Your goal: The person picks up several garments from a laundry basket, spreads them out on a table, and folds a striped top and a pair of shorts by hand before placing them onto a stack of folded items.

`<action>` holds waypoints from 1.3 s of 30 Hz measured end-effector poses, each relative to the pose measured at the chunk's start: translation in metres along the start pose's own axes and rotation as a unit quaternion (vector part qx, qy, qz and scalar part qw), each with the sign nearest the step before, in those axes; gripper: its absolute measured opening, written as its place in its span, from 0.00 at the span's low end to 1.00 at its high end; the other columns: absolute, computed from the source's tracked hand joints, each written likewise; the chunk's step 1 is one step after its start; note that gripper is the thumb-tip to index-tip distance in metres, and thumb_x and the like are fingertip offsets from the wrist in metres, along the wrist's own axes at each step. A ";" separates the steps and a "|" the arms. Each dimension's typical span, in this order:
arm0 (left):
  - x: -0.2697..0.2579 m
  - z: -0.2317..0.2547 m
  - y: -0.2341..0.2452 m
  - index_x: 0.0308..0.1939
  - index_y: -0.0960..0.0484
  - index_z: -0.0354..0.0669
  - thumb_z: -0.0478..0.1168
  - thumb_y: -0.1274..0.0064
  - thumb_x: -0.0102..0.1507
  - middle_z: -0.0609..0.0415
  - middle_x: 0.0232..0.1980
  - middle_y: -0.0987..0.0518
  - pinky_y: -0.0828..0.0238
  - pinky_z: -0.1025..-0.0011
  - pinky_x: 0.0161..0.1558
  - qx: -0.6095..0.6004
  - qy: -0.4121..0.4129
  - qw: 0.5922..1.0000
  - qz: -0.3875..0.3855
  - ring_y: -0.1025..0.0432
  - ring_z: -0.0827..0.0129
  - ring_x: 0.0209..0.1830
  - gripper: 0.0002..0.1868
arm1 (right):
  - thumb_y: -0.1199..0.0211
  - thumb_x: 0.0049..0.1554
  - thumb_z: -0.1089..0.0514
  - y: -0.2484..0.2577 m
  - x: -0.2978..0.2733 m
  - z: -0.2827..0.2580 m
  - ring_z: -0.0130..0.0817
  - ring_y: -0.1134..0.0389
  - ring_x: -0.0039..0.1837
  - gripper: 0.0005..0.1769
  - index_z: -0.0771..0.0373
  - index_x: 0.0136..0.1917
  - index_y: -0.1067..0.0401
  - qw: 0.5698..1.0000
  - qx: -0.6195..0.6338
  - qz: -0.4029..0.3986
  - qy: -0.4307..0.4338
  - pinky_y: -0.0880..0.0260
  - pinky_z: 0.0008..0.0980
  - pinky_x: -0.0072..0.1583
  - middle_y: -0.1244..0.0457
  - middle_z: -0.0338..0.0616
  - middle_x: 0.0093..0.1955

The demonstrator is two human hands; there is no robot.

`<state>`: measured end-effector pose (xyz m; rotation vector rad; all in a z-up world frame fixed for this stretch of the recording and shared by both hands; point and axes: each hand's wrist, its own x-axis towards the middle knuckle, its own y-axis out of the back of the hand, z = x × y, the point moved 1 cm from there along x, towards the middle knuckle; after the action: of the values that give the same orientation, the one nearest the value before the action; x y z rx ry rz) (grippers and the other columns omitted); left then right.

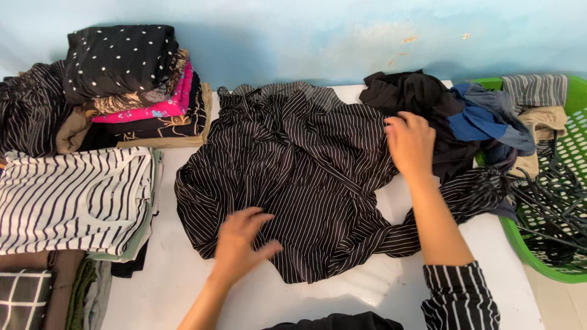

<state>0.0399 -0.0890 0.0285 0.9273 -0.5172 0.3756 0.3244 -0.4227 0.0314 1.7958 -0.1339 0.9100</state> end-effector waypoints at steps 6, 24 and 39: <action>-0.019 -0.019 -0.021 0.39 0.18 0.45 0.32 0.44 0.50 0.55 0.46 0.19 0.30 0.56 0.50 0.103 0.023 0.978 -0.177 0.29 0.54 0.50 0.14 | 0.39 0.60 0.60 -0.012 -0.012 0.036 0.44 0.37 0.72 0.21 0.54 0.67 0.27 0.997 -0.047 -0.056 0.026 0.40 0.50 0.68 0.36 0.44 0.68; -0.005 -0.012 0.024 0.41 0.15 0.44 0.44 0.40 0.58 0.52 0.46 0.17 0.27 0.61 0.50 0.057 0.056 0.982 -0.172 0.23 0.55 0.48 0.11 | 0.38 0.57 0.61 -0.024 -0.021 0.093 0.42 0.39 0.76 0.28 0.43 0.69 0.28 0.984 -0.069 -0.165 -0.014 0.41 0.49 0.70 0.37 0.41 0.73; -0.018 -0.007 -0.038 0.42 0.17 0.43 0.30 0.43 0.51 0.55 0.53 0.22 0.35 0.56 0.54 0.062 -0.008 0.981 -0.183 0.29 0.57 0.56 0.15 | 0.31 0.49 0.48 0.075 -0.115 -0.014 0.47 0.32 0.56 0.16 0.55 0.48 0.25 0.918 -0.028 -0.386 -0.088 0.33 0.48 0.54 0.34 0.46 0.48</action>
<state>0.0472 -0.1054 -0.0104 1.1228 -0.3312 0.0666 0.1995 -0.4800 0.0176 1.6611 0.4117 0.1746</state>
